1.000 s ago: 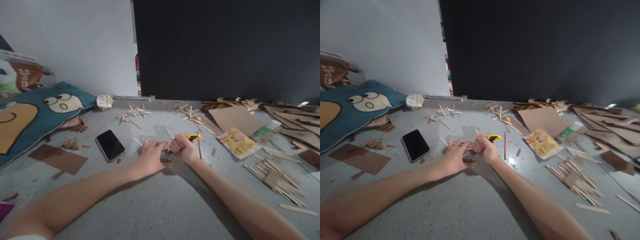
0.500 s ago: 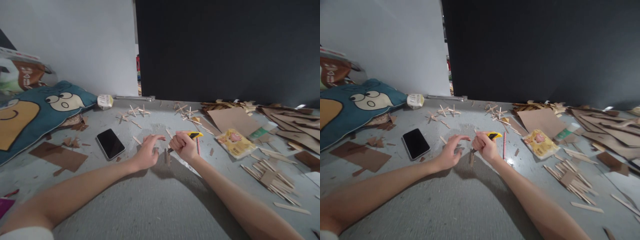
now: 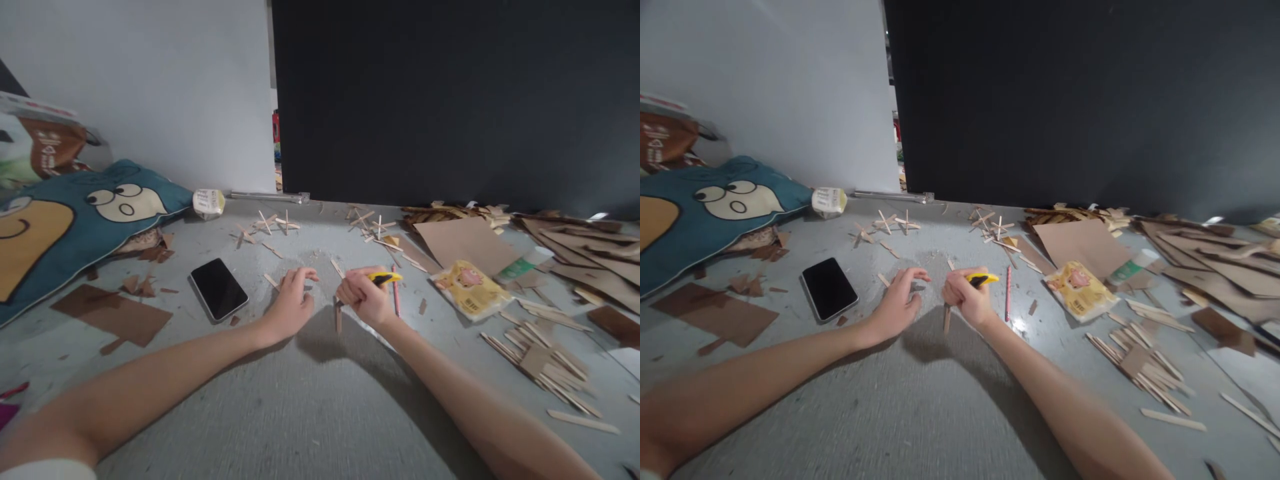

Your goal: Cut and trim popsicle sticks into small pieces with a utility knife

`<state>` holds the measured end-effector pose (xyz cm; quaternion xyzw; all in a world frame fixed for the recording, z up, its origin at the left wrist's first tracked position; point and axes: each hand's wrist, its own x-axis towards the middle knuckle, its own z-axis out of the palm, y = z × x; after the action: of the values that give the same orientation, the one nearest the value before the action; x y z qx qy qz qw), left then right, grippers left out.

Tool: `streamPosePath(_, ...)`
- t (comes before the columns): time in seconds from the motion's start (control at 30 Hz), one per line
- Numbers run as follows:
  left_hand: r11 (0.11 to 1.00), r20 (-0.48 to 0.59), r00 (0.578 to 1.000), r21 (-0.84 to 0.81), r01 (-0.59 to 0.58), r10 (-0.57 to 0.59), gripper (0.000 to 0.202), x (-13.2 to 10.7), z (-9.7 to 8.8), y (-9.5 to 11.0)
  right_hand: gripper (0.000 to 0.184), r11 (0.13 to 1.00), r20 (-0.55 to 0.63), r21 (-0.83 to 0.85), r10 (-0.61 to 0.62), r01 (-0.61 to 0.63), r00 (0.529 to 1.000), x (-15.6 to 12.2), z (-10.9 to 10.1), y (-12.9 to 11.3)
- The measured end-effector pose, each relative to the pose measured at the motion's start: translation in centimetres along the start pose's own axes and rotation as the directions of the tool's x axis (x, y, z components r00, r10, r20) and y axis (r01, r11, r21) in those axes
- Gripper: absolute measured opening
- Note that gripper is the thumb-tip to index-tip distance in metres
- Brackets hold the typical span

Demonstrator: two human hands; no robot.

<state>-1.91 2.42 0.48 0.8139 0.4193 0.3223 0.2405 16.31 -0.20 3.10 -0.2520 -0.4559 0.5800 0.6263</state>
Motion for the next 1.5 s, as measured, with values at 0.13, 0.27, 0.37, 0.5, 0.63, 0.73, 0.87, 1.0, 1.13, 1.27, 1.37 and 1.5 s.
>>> streamPosePath(0.13, 1.0, -0.006, 1.0, -0.006, -0.001, 0.001, 0.049, 0.0, 0.2, -0.2, 0.07, 1.0, 0.012, -0.016, 0.015, -0.015, 1.0, -0.1, 0.1, 0.4)
streamPosePath(0.27, 1.0, -0.024, 1.0, -0.007, -0.002, 0.002, 0.051, 0.0, 0.3, -0.5, 0.07, 1.0, 0.024, -0.025, 0.019, -0.018, 1.0, -0.1, 0.3, 0.7)
streamPosePath(0.37, 1.0, -0.022, 1.0, -0.009, 0.001, -0.001, 0.051, -0.1, 0.4, -0.8, 0.071, 1.0, 0.029, -0.027, 0.015, -0.014, 0.999, -0.1, 0.5, 0.8)
streamPosePath(0.5, 1.0, -0.044, 0.999, -0.006, 0.02, -0.02, 0.054, 0.1, 0.3, -0.8, 0.071, 0.999, 0.041, -0.032, 0.009, -0.008, 0.999, -0.2, 0.6, 0.3)
streamPosePath(0.63, 0.998, 0.033, 0.998, 0.032, -0.061, 0.06, 0.038, 0.1, -0.1, 0.2, 0.07, 1.0, 0.028, -0.014, 0.006, -0.006, 1.0, -0.2, 0.4, -0.6)
streamPosePath(0.73, 0.975, 0.235, 0.954, 0.072, -0.209, 0.187, 0.025, 0.0, -0.5, 1.3, 0.067, 0.999, 0.013, 0.016, 0.028, -0.028, 1.0, -0.2, 0.2, -0.7)
streamPosePath(0.87, 0.963, 0.337, 0.922, 0.119, -0.241, 0.189, 0.051, -0.2, -0.6, 1.9, 0.066, 0.997, 0.001, 0.042, 0.06, -0.06, 0.998, -0.3, -0.1, 0.0)
streamPosePath(1.0, 0.97, 0.33, 0.928, 0.108, -0.218, 0.172, 0.05, -0.1, -0.4, 1.7, 0.064, 0.996, 0.008, 0.041, 0.075, -0.075, 0.997, -0.4, -0.4, 0.4)
streamPosePath(1.13, 0.971, 0.326, 0.929, 0.102, -0.217, 0.174, 0.05, -0.1, -0.3, 1.7, 0.064, 0.997, 0.002, 0.042, 0.072, -0.072, 0.997, -0.4, -0.5, 0.5)
streamPosePath(1.27, 0.972, 0.323, 0.931, 0.098, -0.213, 0.172, 0.051, -0.1, -0.3, 1.7, 0.064, 0.997, 0.002, 0.047, 0.069, -0.069, 0.998, -0.2, -0.5, 0.6)
streamPosePath(1.37, 0.972, 0.326, 0.931, 0.104, -0.209, 0.165, 0.051, -0.1, -0.3, 1.7, 0.065, 0.996, 0.007, 0.055, 0.071, -0.071, 0.997, -0.2, -0.5, 0.6)
streamPosePath(1.5, 0.971, 0.334, 0.929, 0.119, -0.209, 0.159, 0.052, -0.1, -0.3, 1.8, 0.064, 0.995, 0.014, 0.065, 0.075, -0.076, 0.997, -0.2, -0.6, 0.6)
